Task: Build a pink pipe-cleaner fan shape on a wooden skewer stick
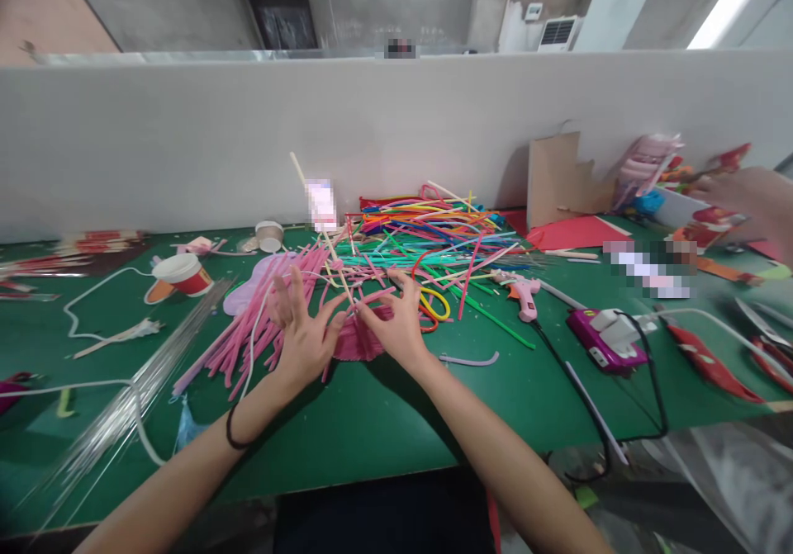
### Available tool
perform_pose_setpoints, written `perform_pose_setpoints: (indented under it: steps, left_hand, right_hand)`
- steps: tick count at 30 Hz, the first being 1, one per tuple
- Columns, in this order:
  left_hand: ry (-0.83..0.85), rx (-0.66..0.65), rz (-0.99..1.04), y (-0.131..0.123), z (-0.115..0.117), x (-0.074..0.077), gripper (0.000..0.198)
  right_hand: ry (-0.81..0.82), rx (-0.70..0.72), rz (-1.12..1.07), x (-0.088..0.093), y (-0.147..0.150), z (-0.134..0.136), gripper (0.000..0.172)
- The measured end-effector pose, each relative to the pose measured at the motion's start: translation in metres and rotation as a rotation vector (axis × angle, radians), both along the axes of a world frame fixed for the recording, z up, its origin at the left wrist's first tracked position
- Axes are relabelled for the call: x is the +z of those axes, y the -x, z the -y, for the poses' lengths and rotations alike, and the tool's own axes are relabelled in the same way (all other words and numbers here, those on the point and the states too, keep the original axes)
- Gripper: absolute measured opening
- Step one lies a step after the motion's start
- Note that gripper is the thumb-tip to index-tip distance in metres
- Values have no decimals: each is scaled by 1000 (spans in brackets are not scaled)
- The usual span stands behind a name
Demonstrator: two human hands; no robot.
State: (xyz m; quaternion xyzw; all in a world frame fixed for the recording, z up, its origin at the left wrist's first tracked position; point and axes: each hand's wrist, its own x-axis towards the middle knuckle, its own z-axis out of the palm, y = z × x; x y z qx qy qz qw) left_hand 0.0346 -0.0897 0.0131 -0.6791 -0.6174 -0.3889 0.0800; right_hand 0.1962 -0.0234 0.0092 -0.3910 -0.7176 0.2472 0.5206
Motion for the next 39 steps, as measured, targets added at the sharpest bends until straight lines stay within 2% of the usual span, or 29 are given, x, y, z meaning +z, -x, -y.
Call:
perform_pose_setpoints:
  steps: [5, 12, 20, 27, 32, 39]
  left_hand:
    - [-15, -1, 38, -2, -1, 3, 28]
    - [-13, -37, 24, 0, -2, 7, 15]
    - [62, -105, -20, 5, -5, 5, 21]
    - [97, -143, 49, 4, -2, 7, 12]
    - [97, -128, 15, 5, -3, 7, 12]
    - [104, -75, -70, 8, -5, 5, 22]
  right_hand:
    - [-91, 14, 71, 2, -1, 4, 13]
    - [-79, 41, 83, 4, -3, 5, 13]
    - [-50, 82, 80, 2, -5, 3, 15]
    - [-51, 110, 105, -1, -4, 2, 16]
    - [-15, 120, 117, -3, -4, 2, 17]
    - [87, 115, 122, -5, -2, 0, 15]
